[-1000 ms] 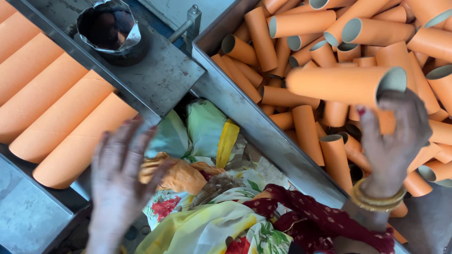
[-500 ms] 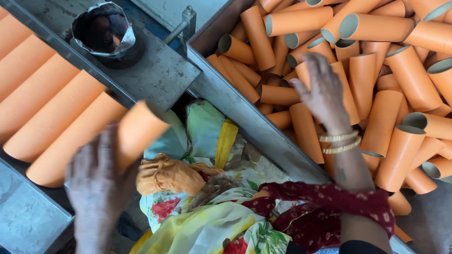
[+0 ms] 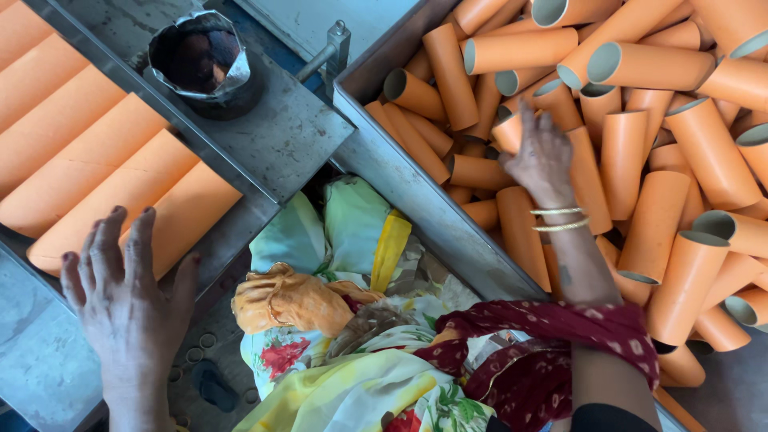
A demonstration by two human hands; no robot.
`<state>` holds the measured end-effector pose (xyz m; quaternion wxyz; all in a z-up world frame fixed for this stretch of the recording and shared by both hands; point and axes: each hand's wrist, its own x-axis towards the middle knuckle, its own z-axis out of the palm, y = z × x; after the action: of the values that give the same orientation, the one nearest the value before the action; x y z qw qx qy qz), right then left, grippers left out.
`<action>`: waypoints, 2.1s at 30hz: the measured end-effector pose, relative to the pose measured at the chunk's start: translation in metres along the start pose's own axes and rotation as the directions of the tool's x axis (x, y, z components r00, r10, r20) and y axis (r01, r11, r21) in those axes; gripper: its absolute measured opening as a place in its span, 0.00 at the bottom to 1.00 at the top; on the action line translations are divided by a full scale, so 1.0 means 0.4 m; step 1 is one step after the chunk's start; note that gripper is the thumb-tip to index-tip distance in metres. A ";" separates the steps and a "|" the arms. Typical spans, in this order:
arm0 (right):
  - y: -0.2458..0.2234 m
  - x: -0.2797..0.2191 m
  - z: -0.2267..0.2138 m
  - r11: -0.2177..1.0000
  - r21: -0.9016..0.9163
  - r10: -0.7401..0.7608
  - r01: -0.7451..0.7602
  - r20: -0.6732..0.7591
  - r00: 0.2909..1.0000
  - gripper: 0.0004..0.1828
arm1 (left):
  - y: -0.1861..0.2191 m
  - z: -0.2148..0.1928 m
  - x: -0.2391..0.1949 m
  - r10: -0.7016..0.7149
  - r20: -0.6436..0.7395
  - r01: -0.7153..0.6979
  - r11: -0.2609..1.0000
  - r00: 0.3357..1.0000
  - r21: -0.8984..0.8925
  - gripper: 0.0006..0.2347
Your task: The person repeatedly picks up orange cylindrical objects from a metal bin and places them onto a conveyor belt. The person handles the cylinders one at a time, moving them from the bin to the belt in a continuous loop.
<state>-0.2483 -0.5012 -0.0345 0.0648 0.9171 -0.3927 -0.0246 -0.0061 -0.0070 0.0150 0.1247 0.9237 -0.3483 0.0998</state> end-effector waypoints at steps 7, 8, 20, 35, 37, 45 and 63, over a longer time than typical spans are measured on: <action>-0.122 -0.176 -0.324 0.829 0.267 -0.222 0.492 -0.651 0.726 0.47 | 0.146 -0.019 0.009 0.228 -0.004 -0.208 0.879 0.974 -0.429 0.34; -0.150 -0.207 -0.347 0.768 0.267 -0.257 0.582 -0.704 0.662 0.48 | 0.175 -0.015 0.008 0.282 -0.044 -0.268 0.837 0.958 -0.476 0.36; -0.219 -0.179 -0.247 0.508 0.807 -0.476 0.301 -0.028 0.879 0.25 | 0.189 -0.007 -0.002 0.313 0.016 -0.273 0.852 0.950 -0.447 0.40; 0.132 0.196 0.160 0.956 -0.281 0.063 0.087 0.483 0.873 0.36 | -0.024 0.019 -0.043 -0.039 0.038 0.032 0.987 0.999 0.160 0.29; 0.127 0.202 0.156 0.912 -0.383 0.051 0.147 0.463 0.885 0.32 | -0.031 0.022 -0.043 -0.065 0.021 0.063 0.991 0.998 0.118 0.28; 0.161 -0.017 0.038 0.947 -0.269 -0.082 0.177 0.328 0.941 0.28 | -0.019 -0.006 -0.034 -0.145 -0.003 0.140 0.958 0.989 -0.249 0.26; -0.117 -0.435 -0.280 0.550 0.654 0.163 0.520 -0.694 0.701 0.17 | 0.296 0.024 -0.085 0.384 -0.254 -0.454 0.641 0.888 -0.619 0.32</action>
<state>-0.3241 -0.3321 0.0688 -0.2286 0.8151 -0.1986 0.4938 -0.1094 -0.0748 0.0159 0.4346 0.7055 -0.5584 0.0410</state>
